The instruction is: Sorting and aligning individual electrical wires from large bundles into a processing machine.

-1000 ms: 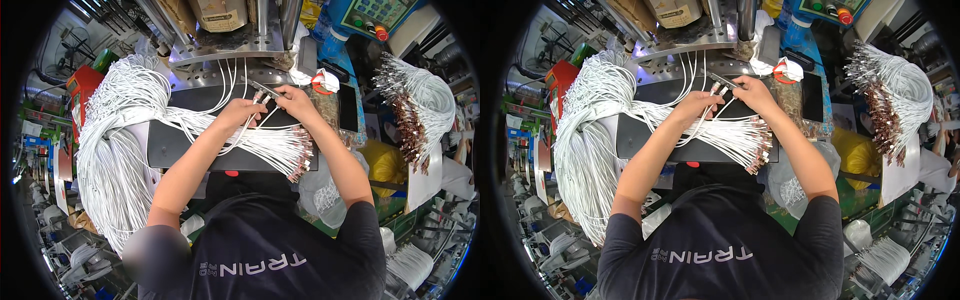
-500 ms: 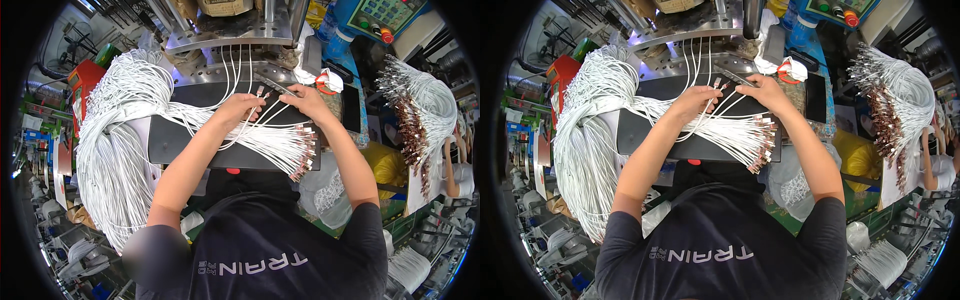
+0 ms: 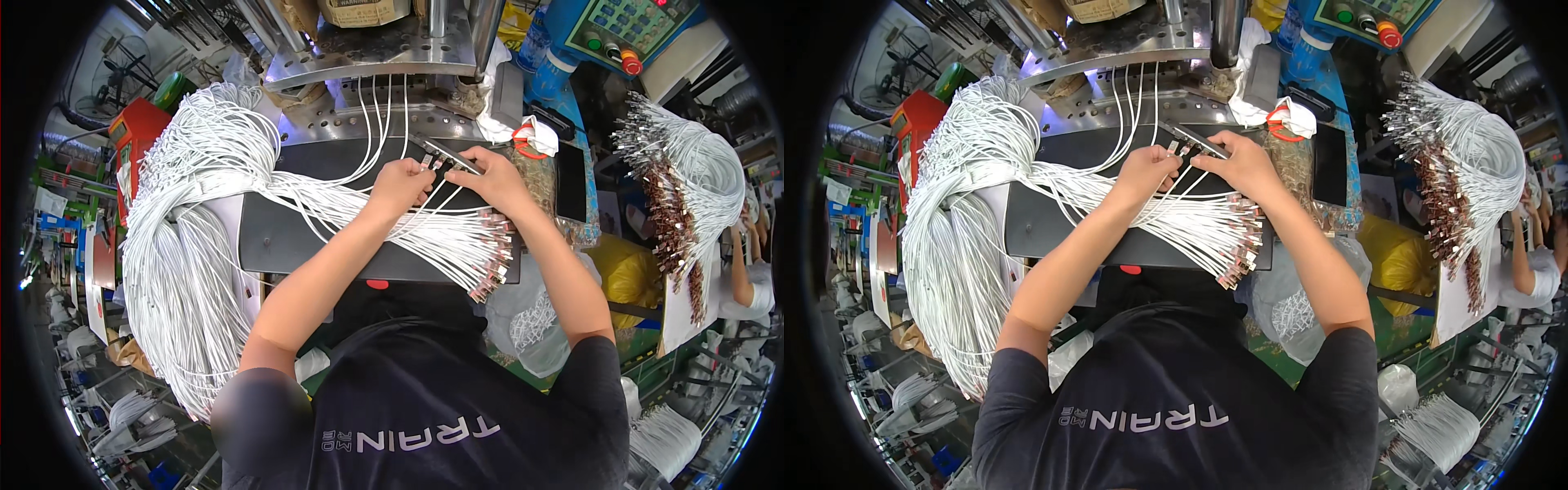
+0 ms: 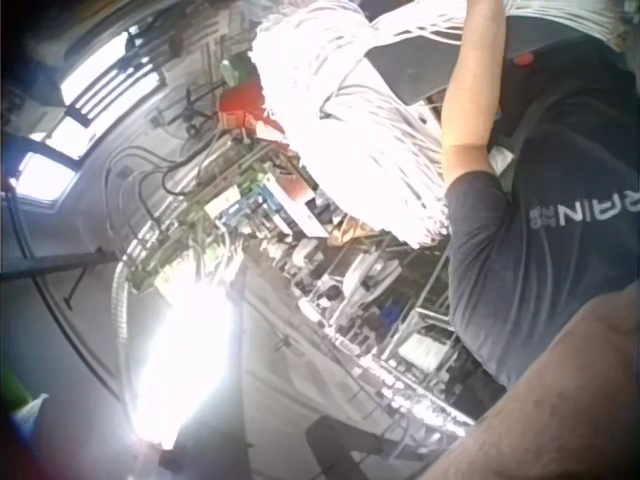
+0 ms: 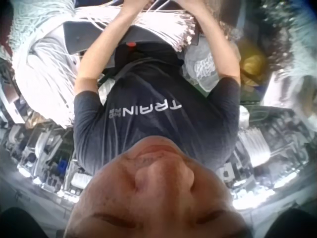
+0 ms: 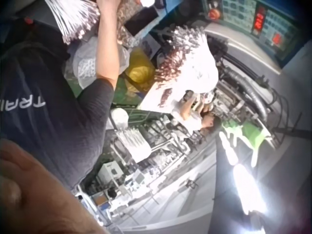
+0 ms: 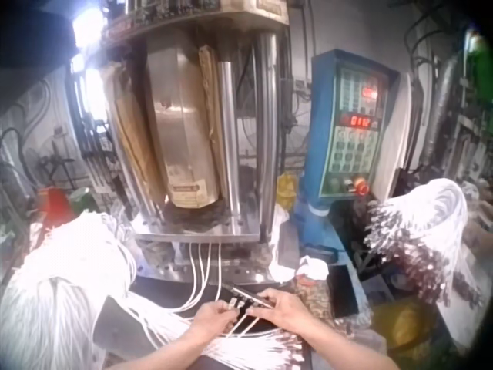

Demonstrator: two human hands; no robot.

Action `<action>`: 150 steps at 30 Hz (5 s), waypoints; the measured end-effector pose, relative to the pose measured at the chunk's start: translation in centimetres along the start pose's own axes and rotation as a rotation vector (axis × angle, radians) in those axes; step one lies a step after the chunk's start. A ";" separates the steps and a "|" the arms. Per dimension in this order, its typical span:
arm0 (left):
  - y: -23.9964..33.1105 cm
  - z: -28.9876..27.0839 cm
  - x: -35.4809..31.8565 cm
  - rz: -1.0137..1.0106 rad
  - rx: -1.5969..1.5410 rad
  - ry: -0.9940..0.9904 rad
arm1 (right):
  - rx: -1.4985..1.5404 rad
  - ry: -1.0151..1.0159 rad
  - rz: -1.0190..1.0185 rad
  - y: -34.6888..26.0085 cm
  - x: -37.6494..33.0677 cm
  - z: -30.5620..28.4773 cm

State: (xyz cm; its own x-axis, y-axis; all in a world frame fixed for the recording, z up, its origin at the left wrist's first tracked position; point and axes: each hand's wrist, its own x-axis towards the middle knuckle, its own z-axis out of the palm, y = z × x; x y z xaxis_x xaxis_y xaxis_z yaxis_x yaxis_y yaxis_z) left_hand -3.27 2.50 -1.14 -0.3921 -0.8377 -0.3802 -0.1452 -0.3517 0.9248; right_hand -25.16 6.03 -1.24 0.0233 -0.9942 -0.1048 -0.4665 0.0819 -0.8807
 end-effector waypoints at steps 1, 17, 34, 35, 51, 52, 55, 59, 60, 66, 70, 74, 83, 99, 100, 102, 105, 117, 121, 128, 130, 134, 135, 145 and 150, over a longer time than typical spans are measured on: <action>-0.4 0.4 0.3 0.049 0.086 0.056 | 0.020 0.006 0.020 -0.1 0.1 0.0; 1.5 -3.6 -0.2 -0.033 0.226 -0.083 | 0.074 -0.145 0.026 -1.2 -0.4 -1.4; 1.3 -3.0 -0.5 -0.024 0.223 -0.088 | -0.026 -0.149 0.027 -1.6 -1.2 -1.5; 1.5 -2.8 -0.7 -0.015 0.237 -0.092 | -0.083 -0.152 0.050 -2.2 -1.3 -1.5; 3.5 -7.5 7.0 0.330 0.688 0.408 | -0.237 0.727 -0.559 -4.3 19.8 1.1; 4.1 -8.8 6.0 0.232 0.230 0.238 | -0.224 0.721 -0.561 -5.5 20.2 1.1; 5.2 -10.8 2.6 0.095 -0.200 0.045 | -0.704 0.698 -0.498 -7.9 21.1 1.0; 7.3 -10.3 -3.8 0.123 0.058 -0.003 | -0.659 0.699 -0.609 -4.5 23.8 0.5; 8.1 -9.8 -5.4 0.226 0.274 0.005 | -0.646 0.698 -0.644 -3.7 24.7 0.4; 12.8 -28.5 -9.4 0.754 0.535 0.944 | -0.592 0.708 -0.832 1.3 25.6 -0.7; 7.6 -36.6 -13.1 0.046 1.045 1.087 | -0.405 0.463 -0.695 -1.4 21.5 1.4; 4.4 -22.2 -11.7 0.671 0.881 0.969 | -0.607 0.320 -0.405 -4.1 9.9 0.9; -1.1 -2.6 -9.2 1.084 1.098 0.017 | -0.505 -0.013 -0.253 -3.8 -3.0 -1.9; 0.8 -3.9 -6.9 0.882 1.193 0.151 | -0.246 0.037 -0.382 -3.8 7.0 -0.7; 1.0 -4.4 -6.9 0.858 1.185 0.184 | -0.247 0.134 -0.495 -4.1 8.5 0.2; 1.8 -5.5 -6.6 0.812 1.170 0.250 | -0.404 0.282 -0.452 -5.4 12.3 1.0; 4.6 -5.8 -3.1 0.889 1.174 0.385 | -0.156 0.302 -0.534 -2.1 21.9 -1.0; 11.5 -5.9 5.6 0.489 1.174 0.233 | -0.683 0.494 -0.642 -0.3 24.6 0.1; 10.1 -8.6 5.5 0.530 1.124 0.323 | -0.533 0.222 -0.641 -8.2 13.8 3.6; 3.6 -9.7 12.0 0.948 1.461 0.698 | -0.758 0.264 -0.664 -7.4 13.9 5.3; 5.8 -7.7 9.2 0.724 1.388 0.662 | -0.843 0.584 -0.770 -8.3 12.5 6.5; 6.8 -7.5 8.7 0.626 1.369 0.668 | -0.925 0.611 -0.679 -5.5 14.7 6.8; 6.3 -7.7 9.2 0.628 1.375 0.670 | -0.948 0.537 -0.600 -4.8 15.2 6.7; 2.9 -8.1 -7.9 0.582 0.420 0.040 | -0.290 0.649 -0.265 -3.9 -1.9 -0.1; -13.1 -11.6 -21.2 -0.052 -0.674 -0.204 | -0.292 0.952 -0.074 10.3 -20.4 0.0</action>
State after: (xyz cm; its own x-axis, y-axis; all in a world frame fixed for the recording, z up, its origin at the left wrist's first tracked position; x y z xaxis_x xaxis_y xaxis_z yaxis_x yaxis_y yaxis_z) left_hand 17.49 20.03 -5.40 -0.5722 -0.7406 -0.3522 0.3995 -0.6268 0.6690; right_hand -30.47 27.13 -8.18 -0.5972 -0.6482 0.4723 -0.6947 0.1238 -0.7085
